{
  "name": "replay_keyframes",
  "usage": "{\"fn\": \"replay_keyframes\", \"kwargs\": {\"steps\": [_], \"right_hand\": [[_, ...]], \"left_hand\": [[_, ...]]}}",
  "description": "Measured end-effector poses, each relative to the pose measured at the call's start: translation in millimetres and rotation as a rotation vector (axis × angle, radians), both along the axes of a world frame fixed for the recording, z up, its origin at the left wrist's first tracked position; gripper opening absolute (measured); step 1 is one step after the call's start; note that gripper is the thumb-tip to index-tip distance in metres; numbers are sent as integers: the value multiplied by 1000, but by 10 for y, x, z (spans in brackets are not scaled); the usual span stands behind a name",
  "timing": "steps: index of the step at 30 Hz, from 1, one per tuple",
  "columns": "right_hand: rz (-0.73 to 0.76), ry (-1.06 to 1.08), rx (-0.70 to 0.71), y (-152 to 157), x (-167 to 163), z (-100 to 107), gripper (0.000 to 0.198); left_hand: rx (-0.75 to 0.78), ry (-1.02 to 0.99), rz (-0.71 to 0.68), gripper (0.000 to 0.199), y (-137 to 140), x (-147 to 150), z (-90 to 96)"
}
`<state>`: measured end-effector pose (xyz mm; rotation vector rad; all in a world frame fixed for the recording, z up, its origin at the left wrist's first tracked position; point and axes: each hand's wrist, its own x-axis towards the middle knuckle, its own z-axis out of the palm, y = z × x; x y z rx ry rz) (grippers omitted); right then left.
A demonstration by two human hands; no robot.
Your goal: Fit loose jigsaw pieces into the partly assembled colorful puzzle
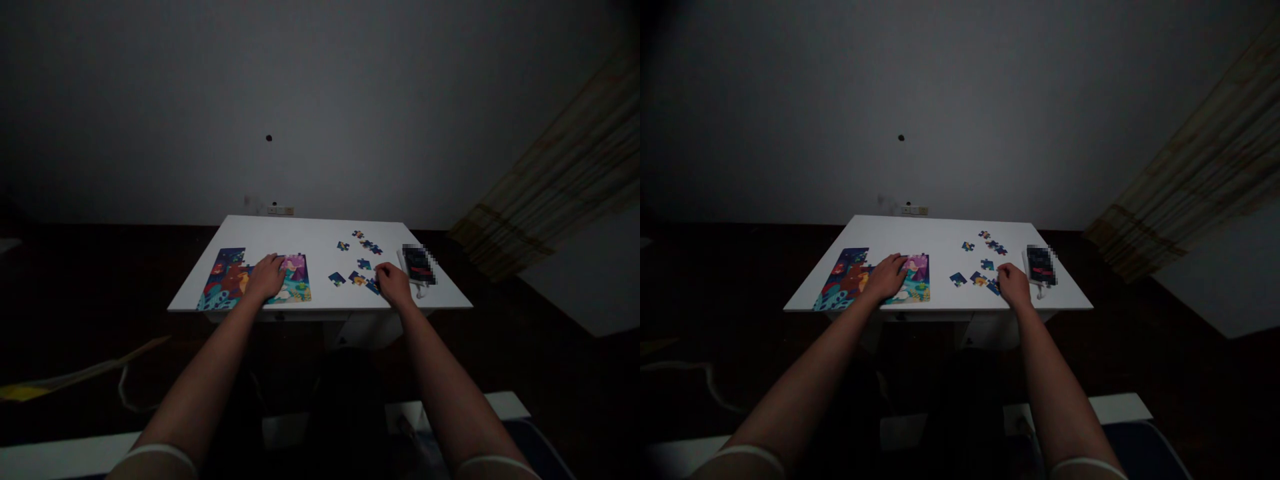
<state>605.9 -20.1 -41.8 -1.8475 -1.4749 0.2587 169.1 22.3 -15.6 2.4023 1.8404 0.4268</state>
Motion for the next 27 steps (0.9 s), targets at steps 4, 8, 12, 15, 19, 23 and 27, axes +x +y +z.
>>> {"fn": "replay_keyframes", "kwargs": {"steps": [4,8,12,15,19,23,27], "right_hand": [[-16,1,13,-5,-5,11,34],[-17,-1,12,-11,-18,38,34],[-22,-9,10,-12,-43,64,33],[-21,-9,11,-11,-60,78,32],[-20,6,11,0,-51,76,31],[-22,19,21,13,-25,53,31],[-14,-5,0,-3,-38,66,31]], "left_hand": [[24,-2,-12,57,-10,6,15],[18,1,-24,64,-8,9,34],[2,41,-8,67,0,28,30],[-12,62,10,68,-9,103,36],[-42,71,37,68,1,285,58],[-64,73,17,67,62,437,34],[-52,29,4,64,140,472,-15]]}}
